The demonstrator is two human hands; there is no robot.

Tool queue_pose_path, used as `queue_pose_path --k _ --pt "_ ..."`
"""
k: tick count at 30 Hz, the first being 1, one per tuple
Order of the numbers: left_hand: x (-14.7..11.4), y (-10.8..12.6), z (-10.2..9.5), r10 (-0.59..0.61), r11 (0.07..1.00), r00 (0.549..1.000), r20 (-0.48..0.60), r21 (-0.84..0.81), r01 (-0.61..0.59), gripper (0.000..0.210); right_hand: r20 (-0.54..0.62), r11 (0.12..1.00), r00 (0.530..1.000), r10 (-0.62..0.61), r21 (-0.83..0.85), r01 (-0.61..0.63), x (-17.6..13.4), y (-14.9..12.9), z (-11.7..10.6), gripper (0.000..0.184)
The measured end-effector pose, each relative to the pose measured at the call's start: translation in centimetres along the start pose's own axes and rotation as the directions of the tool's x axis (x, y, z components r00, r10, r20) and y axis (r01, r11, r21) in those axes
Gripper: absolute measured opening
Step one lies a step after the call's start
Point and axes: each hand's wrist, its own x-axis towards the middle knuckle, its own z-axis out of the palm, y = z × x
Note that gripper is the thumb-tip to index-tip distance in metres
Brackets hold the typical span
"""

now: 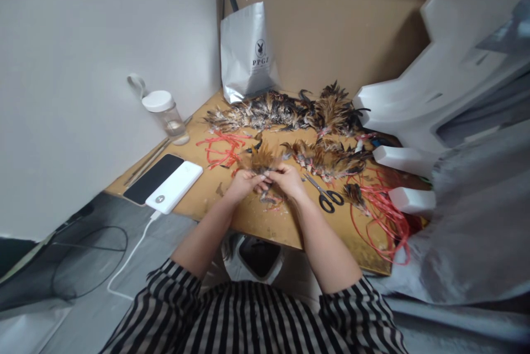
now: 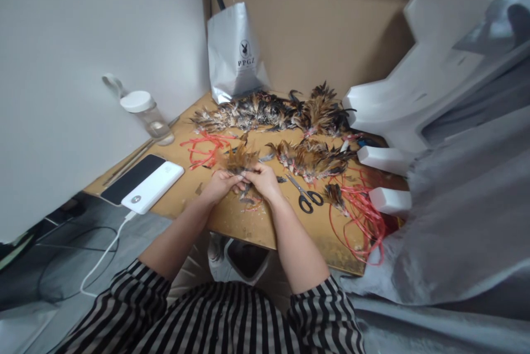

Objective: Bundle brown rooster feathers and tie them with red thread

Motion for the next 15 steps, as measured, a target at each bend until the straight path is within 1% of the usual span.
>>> queue_pose_path --k 2,4,8,11,13,15 --pt "-0.1 0.1 0.0 0.008 1.000 1.000 0.028 0.005 -0.008 0.036 -0.005 1.000 1.000 -0.007 0.001 0.007 0.0 0.0 0.0 0.019" --pt "-0.3 0.2 0.0 0.015 1.000 0.998 0.058 0.009 -0.015 0.035 0.016 1.000 1.000 0.002 0.006 -0.002 -0.2 -0.3 0.0 0.020" --pt "-0.5 0.3 -0.1 0.010 1.000 0.993 0.117 0.015 -0.012 0.034 0.139 0.998 0.989 0.057 -0.001 -0.057 -0.6 -1.1 -0.2 0.022" --pt "-0.4 0.2 -0.2 -0.001 1.000 0.990 0.139 0.022 -0.002 0.034 0.220 0.997 0.973 0.064 -0.054 -0.054 -0.8 -1.6 -0.2 0.022" --pt "-0.3 0.0 -0.2 -0.016 0.999 0.991 0.129 0.039 0.011 0.033 0.210 0.991 0.976 0.053 -0.133 -0.025 -1.0 -1.8 0.0 0.021" --pt "-0.1 -0.1 -0.2 -0.027 0.998 0.994 0.108 0.066 0.020 0.032 0.163 0.980 0.986 0.025 -0.197 0.008 -1.1 -1.8 0.3 0.019"
